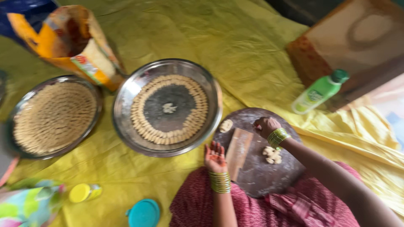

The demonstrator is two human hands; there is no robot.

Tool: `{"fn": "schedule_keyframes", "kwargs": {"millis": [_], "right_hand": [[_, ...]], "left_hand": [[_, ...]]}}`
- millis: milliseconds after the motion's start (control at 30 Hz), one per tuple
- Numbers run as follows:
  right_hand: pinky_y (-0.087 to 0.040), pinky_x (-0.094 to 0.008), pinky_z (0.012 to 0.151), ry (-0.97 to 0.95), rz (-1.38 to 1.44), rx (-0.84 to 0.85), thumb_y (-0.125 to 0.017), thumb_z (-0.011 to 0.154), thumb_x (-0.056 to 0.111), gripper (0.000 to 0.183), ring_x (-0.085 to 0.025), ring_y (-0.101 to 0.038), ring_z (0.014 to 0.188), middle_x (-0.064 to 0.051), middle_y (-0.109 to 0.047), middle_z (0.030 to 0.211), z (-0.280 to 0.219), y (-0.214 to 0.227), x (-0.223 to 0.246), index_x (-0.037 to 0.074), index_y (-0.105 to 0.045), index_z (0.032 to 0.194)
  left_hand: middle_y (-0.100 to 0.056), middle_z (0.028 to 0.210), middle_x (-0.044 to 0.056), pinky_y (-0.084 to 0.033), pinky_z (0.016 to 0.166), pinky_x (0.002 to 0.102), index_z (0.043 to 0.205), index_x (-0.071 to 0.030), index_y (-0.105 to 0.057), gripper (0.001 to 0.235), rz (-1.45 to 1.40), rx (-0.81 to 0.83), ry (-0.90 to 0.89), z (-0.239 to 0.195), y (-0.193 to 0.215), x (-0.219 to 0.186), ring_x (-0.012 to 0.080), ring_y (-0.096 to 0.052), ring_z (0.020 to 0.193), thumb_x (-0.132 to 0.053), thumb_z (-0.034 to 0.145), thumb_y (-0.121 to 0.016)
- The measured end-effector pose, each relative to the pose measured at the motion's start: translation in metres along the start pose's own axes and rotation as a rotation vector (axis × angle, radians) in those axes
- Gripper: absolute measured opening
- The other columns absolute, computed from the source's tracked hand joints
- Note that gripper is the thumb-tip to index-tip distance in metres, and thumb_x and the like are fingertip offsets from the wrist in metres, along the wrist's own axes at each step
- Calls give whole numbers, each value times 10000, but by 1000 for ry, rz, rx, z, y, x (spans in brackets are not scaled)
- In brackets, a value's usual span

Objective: The person sits on a yellow tarp and uses a wooden ridged tool to press small dough balls, creating ridged patterns. The shaped pieces are then placed into a circular arrangement on a large metal tray.

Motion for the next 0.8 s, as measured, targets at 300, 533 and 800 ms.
{"fn": "schedule_keyframes", "kwargs": {"millis": [300, 533, 800], "right_hand": [[-593, -377, 847, 46, -12, 97, -750, 870, 403, 395, -243, -718, 1018, -37, -707, 1218, -76, -58, -84, 221, -693, 1217], [-602, -383, 848, 28, 43, 82, -785, 792, 335, 304, -243, -719, 1009, 0, -667, 1329, -89, -58, -57, 202, -764, 1065], [-629, -318, 843, -80, 376, 51, -825, 823, 330, 298, -169, -774, 933, -45, -790, 1080, -57, -36, -43, 145, -758, 1048]], "left_hand": [[-709, 1194, 101, -572, 886, 432, 1166, -145, -668, 227, 139, 150, -45, -28, -7, 7, 260, -693, 1042, -201, 947, -646], [-725, 1146, 103, -578, 823, 406, 1148, -152, -677, 207, 206, 108, -73, -41, -9, 14, 258, -696, 990, -174, 942, -679], [-742, 1104, 107, -617, 797, 406, 1135, -125, -667, 203, 69, 100, -32, -45, -29, 15, 252, -732, 947, -162, 939, -633]]}}
Point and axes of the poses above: each hand's wrist, its own z-axis towards the middle knuckle, its own y-axis out of the back of the hand, x = y × z, the point moved 5 cm from there along z, towards the middle knuckle
